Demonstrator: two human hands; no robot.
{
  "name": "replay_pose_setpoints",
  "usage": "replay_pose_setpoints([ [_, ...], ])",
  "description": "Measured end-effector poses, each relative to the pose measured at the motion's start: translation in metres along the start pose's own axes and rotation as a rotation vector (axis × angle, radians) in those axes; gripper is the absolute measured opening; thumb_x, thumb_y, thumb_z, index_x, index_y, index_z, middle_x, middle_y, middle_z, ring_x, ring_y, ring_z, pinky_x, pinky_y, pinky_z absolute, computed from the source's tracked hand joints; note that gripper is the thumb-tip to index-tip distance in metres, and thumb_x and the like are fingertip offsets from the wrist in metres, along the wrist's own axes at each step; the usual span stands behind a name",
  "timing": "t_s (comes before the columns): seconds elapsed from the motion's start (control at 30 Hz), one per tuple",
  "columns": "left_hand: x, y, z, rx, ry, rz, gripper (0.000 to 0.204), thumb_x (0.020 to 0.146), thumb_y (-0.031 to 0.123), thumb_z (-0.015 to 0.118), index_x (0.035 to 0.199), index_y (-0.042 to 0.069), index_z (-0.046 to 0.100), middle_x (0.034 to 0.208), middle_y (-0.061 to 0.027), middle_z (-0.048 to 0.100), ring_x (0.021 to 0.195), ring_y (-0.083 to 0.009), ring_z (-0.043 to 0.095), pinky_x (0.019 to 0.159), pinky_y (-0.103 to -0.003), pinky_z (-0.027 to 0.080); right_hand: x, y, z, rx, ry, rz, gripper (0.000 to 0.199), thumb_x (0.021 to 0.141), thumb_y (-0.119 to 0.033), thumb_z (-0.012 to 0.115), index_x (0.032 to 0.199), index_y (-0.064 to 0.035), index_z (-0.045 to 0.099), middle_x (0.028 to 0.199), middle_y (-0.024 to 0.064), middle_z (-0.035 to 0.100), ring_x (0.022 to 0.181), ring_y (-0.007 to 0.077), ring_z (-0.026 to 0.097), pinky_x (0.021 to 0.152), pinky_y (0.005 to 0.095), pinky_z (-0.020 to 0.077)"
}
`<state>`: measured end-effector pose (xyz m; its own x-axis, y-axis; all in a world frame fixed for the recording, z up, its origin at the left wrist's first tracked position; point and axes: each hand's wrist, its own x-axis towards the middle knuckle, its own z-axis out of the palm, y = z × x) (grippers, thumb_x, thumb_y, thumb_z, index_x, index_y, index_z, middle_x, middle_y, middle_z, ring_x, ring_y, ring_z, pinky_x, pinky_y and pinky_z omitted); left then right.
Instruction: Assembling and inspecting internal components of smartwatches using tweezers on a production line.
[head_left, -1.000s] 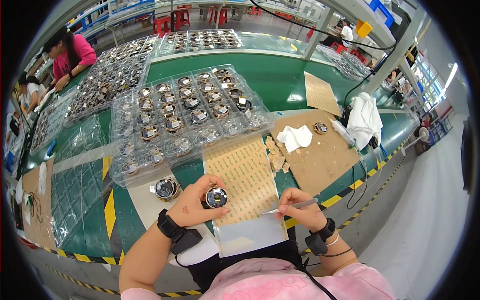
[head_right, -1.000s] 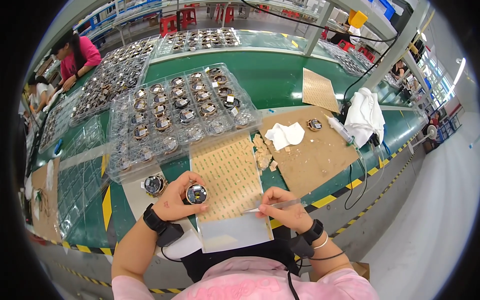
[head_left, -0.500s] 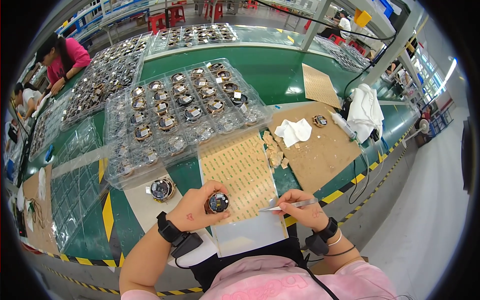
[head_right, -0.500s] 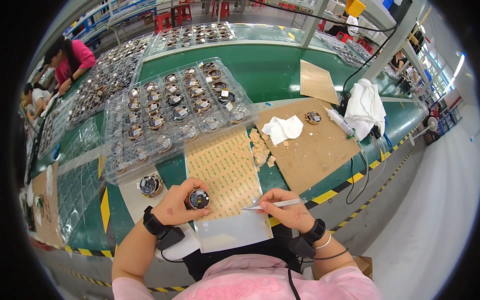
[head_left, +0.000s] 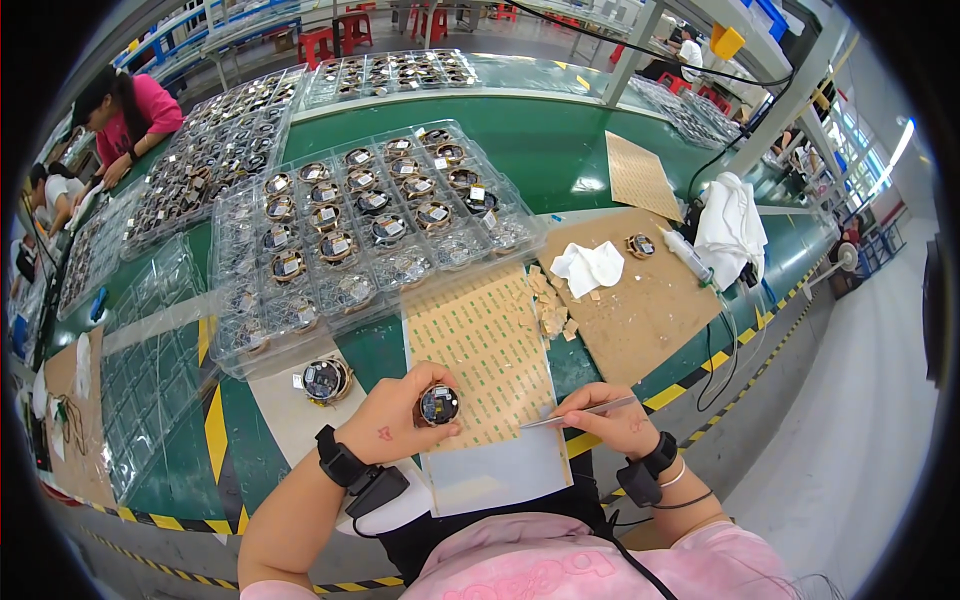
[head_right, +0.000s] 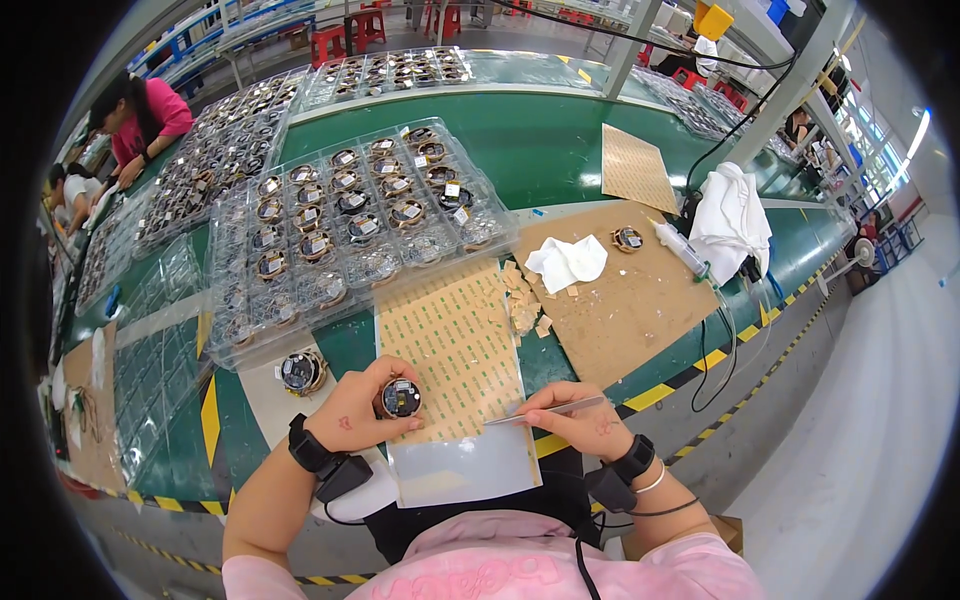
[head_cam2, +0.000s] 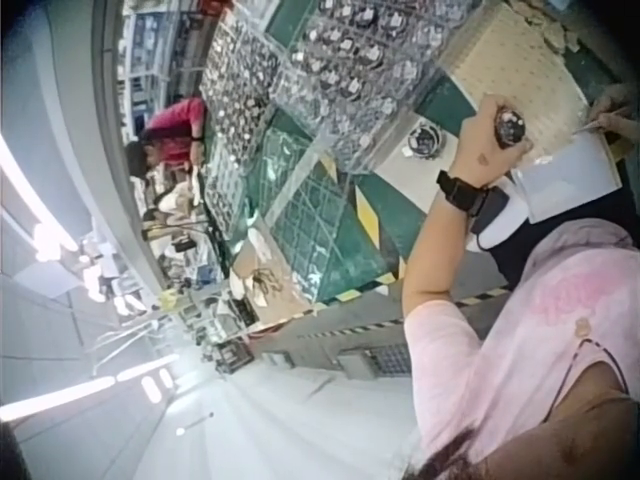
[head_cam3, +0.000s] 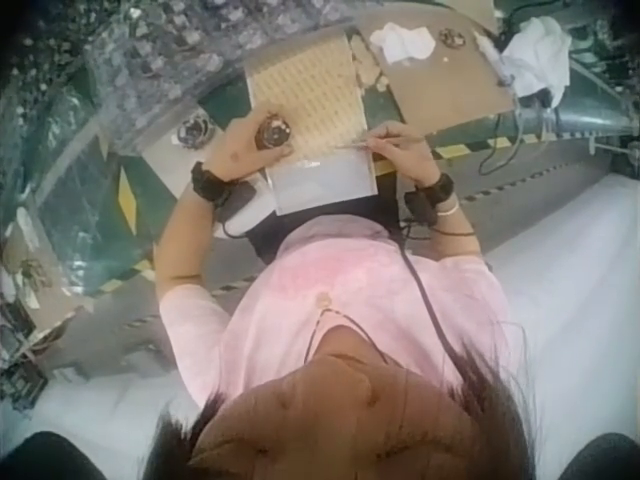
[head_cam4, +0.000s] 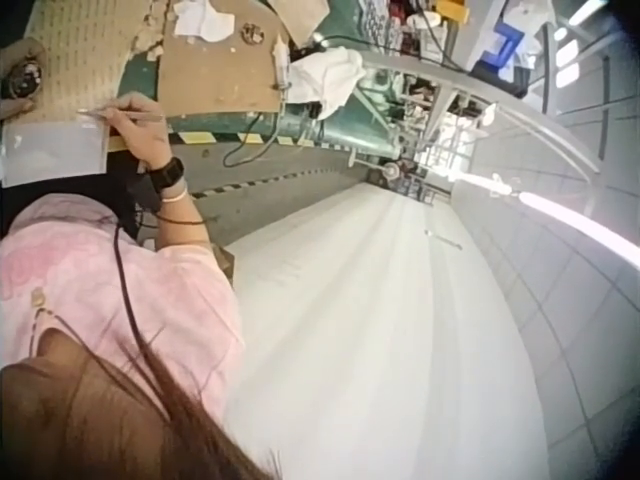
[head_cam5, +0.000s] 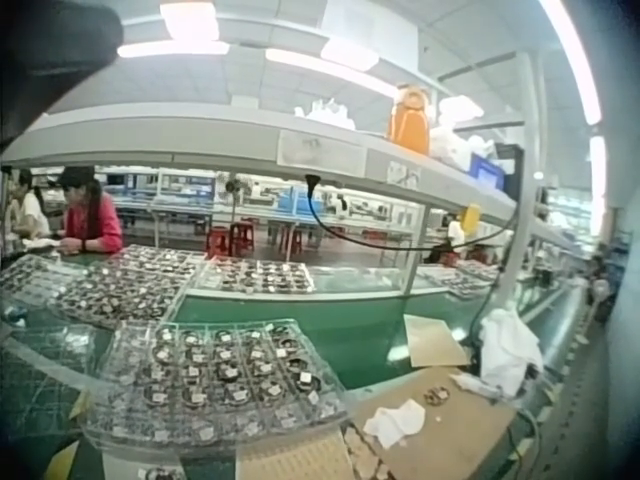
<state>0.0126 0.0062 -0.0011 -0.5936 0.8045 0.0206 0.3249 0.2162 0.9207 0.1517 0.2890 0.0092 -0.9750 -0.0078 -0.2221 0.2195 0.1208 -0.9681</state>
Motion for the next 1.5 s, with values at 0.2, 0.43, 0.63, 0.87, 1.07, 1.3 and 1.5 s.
replay_pose_setpoints([
  [0.2,0.000,0.002,0.002,0.026,0.031,-0.007,0.045,0.074,0.015,0.077,0.109,0.008,0.049,0.082,-0.0071,0.064,0.066,-0.0166,0.064,0.061,-0.027,0.050,-0.002,0.005,-0.004,0.068,-0.045,-0.076,0.011,0.086,-0.006,0.067,0.094,0.0006,0.069,0.094,0.0079,0.069,0.088,0.0117,0.062,0.079,0.0249,0.0484],
  [0.43,0.000,0.005,0.000,0.015,0.022,-0.088,0.045,0.074,0.010,0.078,0.109,0.006,0.049,0.088,-0.0044,0.064,0.075,-0.0105,0.063,0.061,-0.023,0.050,0.000,0.005,0.000,0.106,-0.123,-0.134,0.010,0.084,-0.006,0.067,0.089,0.0022,0.065,0.092,0.0152,0.068,0.087,0.0220,0.066,0.080,0.0314,0.0509],
  [0.63,0.001,-0.006,0.000,-0.280,0.023,-0.017,0.050,0.078,0.001,0.070,0.119,0.005,0.041,0.100,-0.0051,0.063,0.093,-0.0132,0.064,0.070,-0.025,0.052,0.025,0.000,0.015,0.379,-0.007,-0.153,0.015,0.087,-0.012,0.065,0.090,0.0027,0.062,0.092,0.0151,0.067,0.085,0.0210,0.066,0.078,0.0308,0.0526],
  [0.87,0.001,-0.006,-0.002,-0.315,0.046,-0.065,0.053,0.080,-0.001,0.067,0.123,0.005,0.037,0.103,-0.0058,0.062,0.100,-0.0130,0.063,0.076,-0.026,0.053,0.063,-0.016,0.041,0.300,0.001,-0.129,0.018,0.088,-0.015,0.065,0.092,0.0028,0.062,0.093,0.0137,0.068,0.085,0.0159,0.066,0.078,0.0273,0.0518],
  [1.07,0.002,-0.008,0.000,-0.231,0.064,0.005,0.052,0.077,-0.002,0.066,0.122,0.006,0.040,0.099,-0.0074,0.062,0.082,-0.0151,0.066,0.066,-0.026,0.054,0.069,-0.017,0.042,0.182,-0.012,-0.117,0.019,0.088,-0.016,0.066,0.092,0.0030,0.063,0.087,0.0114,0.067,0.084,0.0166,0.066,0.078,0.0287,0.0519],
  [1.3,0.003,-0.002,-0.004,-0.178,0.038,-0.063,0.052,0.077,-0.001,0.069,0.121,0.005,0.041,0.101,-0.0066,0.062,0.089,-0.0119,0.064,0.069,-0.025,0.053,0.071,-0.018,0.044,0.103,-0.029,-0.087,0.018,0.087,-0.016,0.067,0.093,0.0012,0.065,0.084,0.0057,0.066,0.080,0.0107,0.060,0.073,0.0243,0.0472],
  [1.5,0.002,-0.001,-0.003,-0.162,0.044,-0.068,0.052,0.077,-0.001,0.069,0.121,0.005,0.042,0.101,-0.0058,0.062,0.092,-0.0102,0.063,0.070,-0.025,0.052,0.070,-0.015,0.048,-0.012,-0.009,-0.135,0.015,0.087,-0.015,0.067,0.093,-0.0007,0.066,0.080,-0.0014,0.064,0.073,0.0030,0.052,0.063,0.0197,0.0413],
])
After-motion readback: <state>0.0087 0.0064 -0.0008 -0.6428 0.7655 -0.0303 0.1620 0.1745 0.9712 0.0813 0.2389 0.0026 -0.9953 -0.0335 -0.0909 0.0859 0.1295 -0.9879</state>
